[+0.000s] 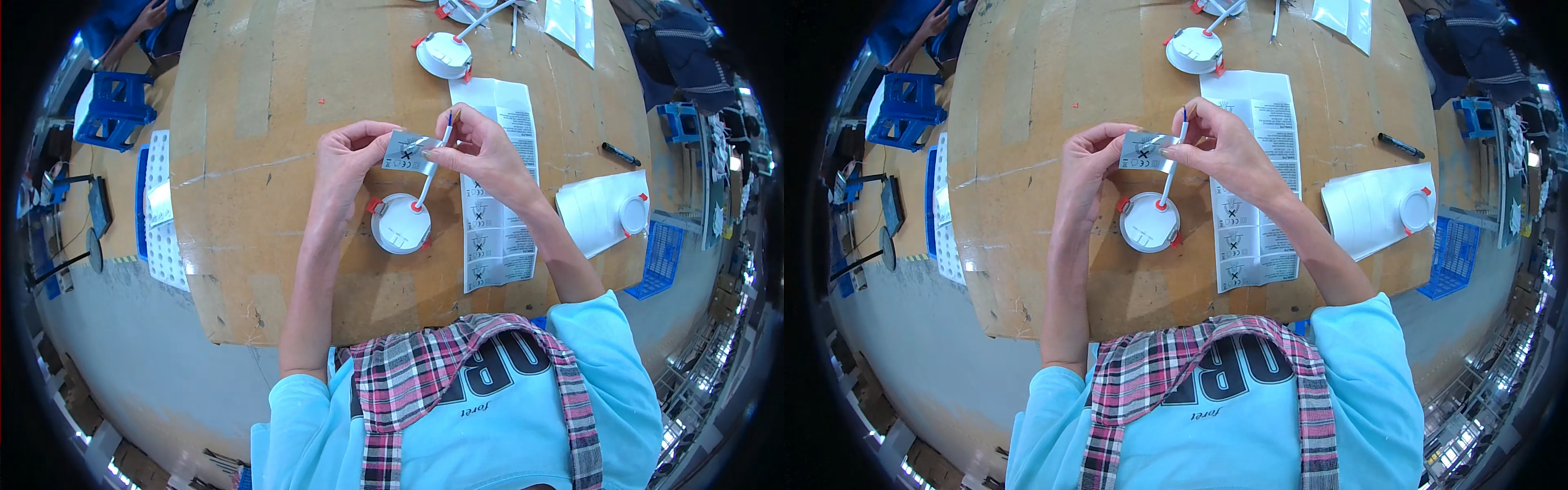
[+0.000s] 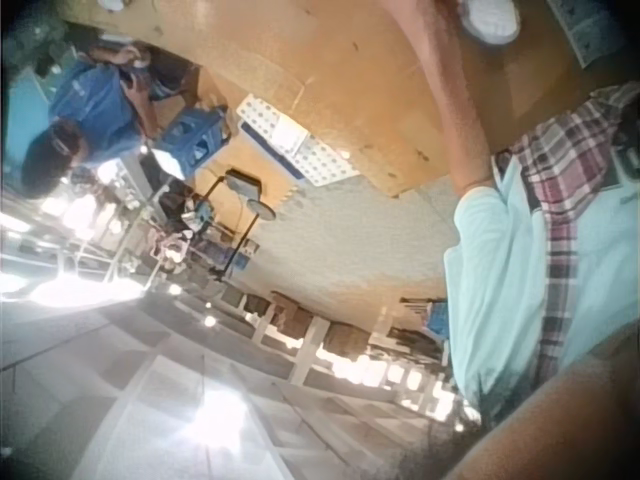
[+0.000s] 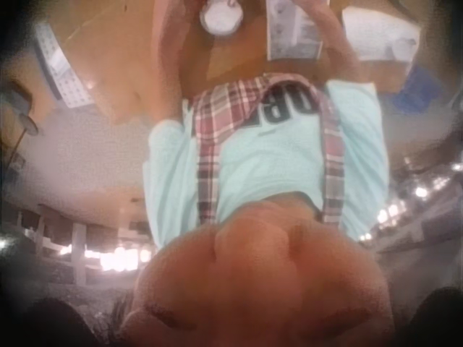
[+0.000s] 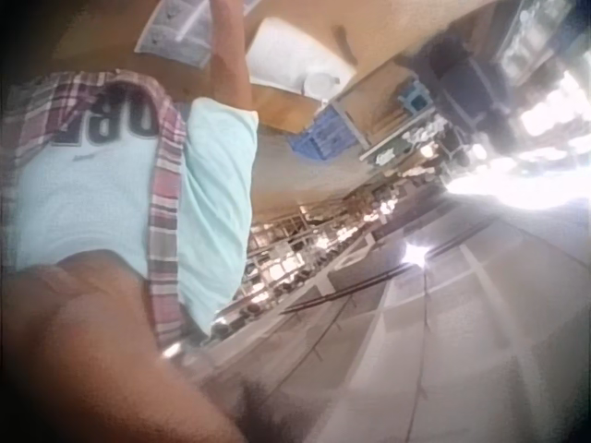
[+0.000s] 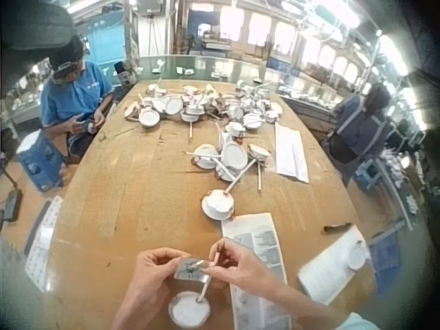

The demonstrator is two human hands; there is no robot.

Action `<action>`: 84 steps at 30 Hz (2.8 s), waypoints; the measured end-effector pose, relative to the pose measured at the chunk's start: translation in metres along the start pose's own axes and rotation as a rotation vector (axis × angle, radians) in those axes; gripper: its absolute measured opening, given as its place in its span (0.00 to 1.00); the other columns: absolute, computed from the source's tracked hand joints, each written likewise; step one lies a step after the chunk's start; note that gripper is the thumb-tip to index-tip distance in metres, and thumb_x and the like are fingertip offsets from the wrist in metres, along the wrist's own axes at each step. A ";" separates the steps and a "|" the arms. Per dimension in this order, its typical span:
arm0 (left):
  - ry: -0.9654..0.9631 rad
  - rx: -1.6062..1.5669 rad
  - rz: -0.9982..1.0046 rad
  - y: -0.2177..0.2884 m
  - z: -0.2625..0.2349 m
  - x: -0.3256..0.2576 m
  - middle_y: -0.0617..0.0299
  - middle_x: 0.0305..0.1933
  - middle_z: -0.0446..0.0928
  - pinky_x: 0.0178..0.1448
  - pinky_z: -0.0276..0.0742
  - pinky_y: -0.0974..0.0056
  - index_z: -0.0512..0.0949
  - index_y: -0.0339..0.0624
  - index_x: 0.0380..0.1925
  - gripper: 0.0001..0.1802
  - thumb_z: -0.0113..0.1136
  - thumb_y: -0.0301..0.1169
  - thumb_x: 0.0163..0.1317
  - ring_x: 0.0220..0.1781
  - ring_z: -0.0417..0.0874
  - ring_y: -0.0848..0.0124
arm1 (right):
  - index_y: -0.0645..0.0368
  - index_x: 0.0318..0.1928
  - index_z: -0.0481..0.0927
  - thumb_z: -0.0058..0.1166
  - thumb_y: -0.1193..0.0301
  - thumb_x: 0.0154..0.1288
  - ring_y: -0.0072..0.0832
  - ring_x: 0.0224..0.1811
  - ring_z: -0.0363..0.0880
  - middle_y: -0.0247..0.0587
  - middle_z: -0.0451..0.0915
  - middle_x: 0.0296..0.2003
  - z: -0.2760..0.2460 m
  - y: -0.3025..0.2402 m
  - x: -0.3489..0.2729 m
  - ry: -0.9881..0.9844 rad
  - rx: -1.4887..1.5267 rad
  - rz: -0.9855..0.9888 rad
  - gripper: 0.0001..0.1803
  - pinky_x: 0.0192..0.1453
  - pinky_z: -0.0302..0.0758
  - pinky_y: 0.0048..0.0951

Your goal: Peeling labels from a sheet and applying them to the back of circular LED lighting components.

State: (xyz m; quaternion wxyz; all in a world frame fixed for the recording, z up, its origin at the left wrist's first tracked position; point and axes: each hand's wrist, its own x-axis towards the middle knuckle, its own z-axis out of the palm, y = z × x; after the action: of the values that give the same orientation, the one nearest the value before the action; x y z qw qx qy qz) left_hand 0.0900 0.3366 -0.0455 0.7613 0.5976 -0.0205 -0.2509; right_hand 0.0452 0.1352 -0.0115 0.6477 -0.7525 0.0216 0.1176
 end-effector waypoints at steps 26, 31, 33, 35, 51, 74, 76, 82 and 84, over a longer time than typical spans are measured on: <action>0.012 -0.088 0.025 0.010 -0.009 -0.002 0.53 0.41 0.82 0.55 0.78 0.63 0.78 0.30 0.48 0.22 0.52 0.42 0.71 0.44 0.84 0.67 | 0.62 0.59 0.68 0.62 0.73 0.58 0.18 0.33 0.74 0.31 0.73 0.31 -0.001 -0.005 -0.008 0.000 0.035 0.077 0.28 0.39 0.72 0.22; -0.024 0.055 -0.062 0.010 0.004 -0.006 0.55 0.41 0.83 0.53 0.77 0.66 0.79 0.33 0.48 0.21 0.56 0.42 0.68 0.44 0.84 0.71 | 0.62 0.58 0.68 0.60 0.73 0.59 0.18 0.35 0.74 0.31 0.72 0.35 0.000 -0.006 -0.009 -0.019 0.070 0.031 0.27 0.37 0.72 0.20; -0.064 0.125 -0.018 0.010 0.006 -0.008 0.59 0.37 0.83 0.47 0.76 0.70 0.81 0.35 0.43 0.17 0.63 0.38 0.64 0.39 0.82 0.76 | 0.61 0.58 0.68 0.60 0.73 0.59 0.18 0.35 0.74 0.31 0.72 0.34 0.000 -0.006 -0.010 -0.033 0.077 0.037 0.27 0.38 0.72 0.20; -0.046 0.128 -0.052 0.009 0.006 -0.009 0.61 0.35 0.83 0.44 0.75 0.72 0.82 0.36 0.40 0.14 0.66 0.36 0.62 0.37 0.81 0.78 | 0.61 0.58 0.68 0.60 0.73 0.59 0.18 0.35 0.74 0.31 0.71 0.34 0.000 -0.007 -0.010 -0.042 0.079 0.042 0.27 0.38 0.72 0.21; 0.073 -0.068 -0.106 0.009 0.017 -0.010 0.64 0.31 0.82 0.40 0.78 0.71 0.82 0.36 0.37 0.11 0.65 0.33 0.63 0.34 0.82 0.79 | 0.64 0.57 0.71 0.62 0.71 0.59 0.14 0.34 0.73 0.26 0.72 0.30 0.008 -0.006 -0.018 0.057 0.221 0.101 0.26 0.38 0.69 0.17; 0.087 0.068 0.085 0.018 0.006 -0.008 0.60 0.37 0.84 0.45 0.76 0.70 0.82 0.37 0.41 0.14 0.59 0.38 0.67 0.41 0.83 0.74 | 0.60 0.36 0.78 0.61 0.66 0.63 0.16 0.33 0.76 0.33 0.78 0.29 0.011 -0.005 -0.018 0.191 0.346 0.134 0.10 0.39 0.74 0.20; -0.110 0.166 -0.073 0.008 0.015 -0.012 0.61 0.34 0.83 0.43 0.76 0.71 0.83 0.38 0.37 0.11 0.62 0.35 0.65 0.37 0.82 0.77 | 0.58 0.35 0.77 0.60 0.66 0.64 0.14 0.32 0.74 0.28 0.77 0.29 0.011 -0.005 -0.019 0.133 0.183 0.109 0.09 0.41 0.72 0.19; -0.125 -0.001 0.043 0.004 0.011 -0.010 0.63 0.30 0.83 0.43 0.75 0.70 0.83 0.37 0.32 0.10 0.61 0.32 0.65 0.33 0.80 0.77 | 0.61 0.34 0.80 0.58 0.66 0.65 0.17 0.33 0.78 0.35 0.81 0.31 0.014 0.000 -0.022 0.148 0.324 0.071 0.10 0.39 0.75 0.21; -0.116 -0.018 0.040 0.007 0.009 -0.011 0.62 0.31 0.83 0.44 0.75 0.69 0.83 0.36 0.32 0.10 0.59 0.32 0.66 0.34 0.81 0.77 | 0.61 0.36 0.80 0.56 0.65 0.66 0.17 0.35 0.79 0.37 0.82 0.32 0.016 0.001 -0.020 0.164 0.321 0.110 0.11 0.40 0.76 0.21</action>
State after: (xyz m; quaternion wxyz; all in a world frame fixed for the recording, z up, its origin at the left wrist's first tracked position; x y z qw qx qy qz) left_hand 0.0799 0.3339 -0.0336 0.7689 0.5747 -0.0743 -0.2701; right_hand 0.0234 0.1481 -0.0100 0.7482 -0.6441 0.1336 0.0862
